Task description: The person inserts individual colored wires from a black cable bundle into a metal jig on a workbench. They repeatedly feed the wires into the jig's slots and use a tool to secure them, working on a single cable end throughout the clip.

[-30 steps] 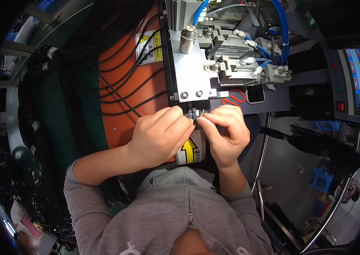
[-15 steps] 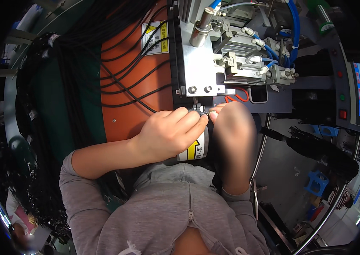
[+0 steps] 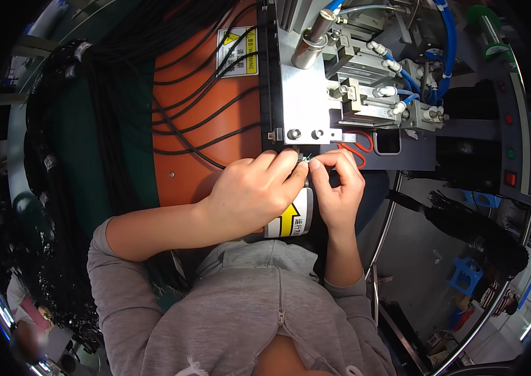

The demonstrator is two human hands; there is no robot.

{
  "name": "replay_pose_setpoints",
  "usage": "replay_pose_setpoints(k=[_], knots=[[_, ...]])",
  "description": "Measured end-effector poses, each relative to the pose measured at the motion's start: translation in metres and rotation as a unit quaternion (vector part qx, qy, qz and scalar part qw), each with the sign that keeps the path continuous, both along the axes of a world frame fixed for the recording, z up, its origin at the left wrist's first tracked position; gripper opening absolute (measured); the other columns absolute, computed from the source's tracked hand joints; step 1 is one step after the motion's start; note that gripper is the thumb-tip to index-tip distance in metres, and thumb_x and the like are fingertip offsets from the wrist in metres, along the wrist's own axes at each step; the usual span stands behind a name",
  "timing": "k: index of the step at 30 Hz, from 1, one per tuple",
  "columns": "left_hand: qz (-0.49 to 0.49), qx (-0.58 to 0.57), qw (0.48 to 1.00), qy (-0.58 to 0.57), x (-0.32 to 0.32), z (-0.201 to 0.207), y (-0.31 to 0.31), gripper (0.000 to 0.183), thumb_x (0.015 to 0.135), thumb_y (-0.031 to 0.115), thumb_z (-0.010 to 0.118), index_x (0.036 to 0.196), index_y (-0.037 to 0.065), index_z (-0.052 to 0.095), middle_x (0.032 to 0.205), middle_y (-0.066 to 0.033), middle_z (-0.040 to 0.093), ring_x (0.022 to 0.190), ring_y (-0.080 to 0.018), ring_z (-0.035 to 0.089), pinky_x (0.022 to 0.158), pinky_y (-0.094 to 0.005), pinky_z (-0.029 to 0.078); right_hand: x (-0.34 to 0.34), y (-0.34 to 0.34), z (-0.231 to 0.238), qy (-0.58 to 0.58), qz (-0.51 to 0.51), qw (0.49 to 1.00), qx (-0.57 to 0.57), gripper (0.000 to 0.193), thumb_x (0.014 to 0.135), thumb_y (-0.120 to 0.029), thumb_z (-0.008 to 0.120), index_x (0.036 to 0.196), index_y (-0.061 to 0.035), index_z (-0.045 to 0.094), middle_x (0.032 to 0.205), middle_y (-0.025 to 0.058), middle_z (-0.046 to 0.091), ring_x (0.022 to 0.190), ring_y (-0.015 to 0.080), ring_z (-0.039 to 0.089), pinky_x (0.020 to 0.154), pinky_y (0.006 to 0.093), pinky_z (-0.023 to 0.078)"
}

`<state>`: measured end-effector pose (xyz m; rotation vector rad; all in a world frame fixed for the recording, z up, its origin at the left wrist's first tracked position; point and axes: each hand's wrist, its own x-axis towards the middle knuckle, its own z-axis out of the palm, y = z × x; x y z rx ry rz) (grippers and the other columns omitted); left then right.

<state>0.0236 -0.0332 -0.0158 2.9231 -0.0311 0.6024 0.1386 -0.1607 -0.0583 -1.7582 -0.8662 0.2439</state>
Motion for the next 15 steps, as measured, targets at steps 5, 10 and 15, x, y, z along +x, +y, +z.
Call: replay_pose_setpoints(k=[5,10,15], knots=[[0.0,-0.051,0.999,-0.013,0.0,0.002,0.0,0.024,0.07,0.007,0.064,0.093,0.001,0.064,0.072,-0.002,0.046,0.059,-0.0111,0.052,0.045,-0.0228,0.043,-0.002,-0.002,0.004,0.066,-0.019,0.996,0.049,0.004,0.078,0.002,0.066,0.079,0.0025,0.062,0.077,0.0088,0.062,0.069,0.0153,0.057,0.063,0.0257,0.045],[0.012,-0.085,0.996,-0.039,-0.002,-0.006,0.004,0.019,0.071,0.006,0.064,0.088,0.0,0.062,0.074,-0.0031,0.047,0.06,-0.012,0.053,0.046,-0.0238,0.044,-0.007,0.0,0.012,-0.057,-0.011,0.995,0.082,0.015,0.07,0.002,0.076,0.079,0.0,0.064,0.076,0.008,0.064,0.07,0.018,0.059,0.063,0.0264,0.047],[-0.026,-0.038,0.996,-0.071,-0.002,0.006,0.008,0.012,0.073,0.008,0.065,0.084,0.004,0.061,0.073,-0.0004,0.047,0.06,-0.0101,0.05,0.046,-0.0224,0.04,-0.001,-0.005,0.028,-0.009,0.016,0.999,0.028,0.014,0.069,0.0,0.077,0.075,0.0013,0.064,0.073,0.0067,0.063,0.068,0.0161,0.059,0.061,0.0264,0.046]])
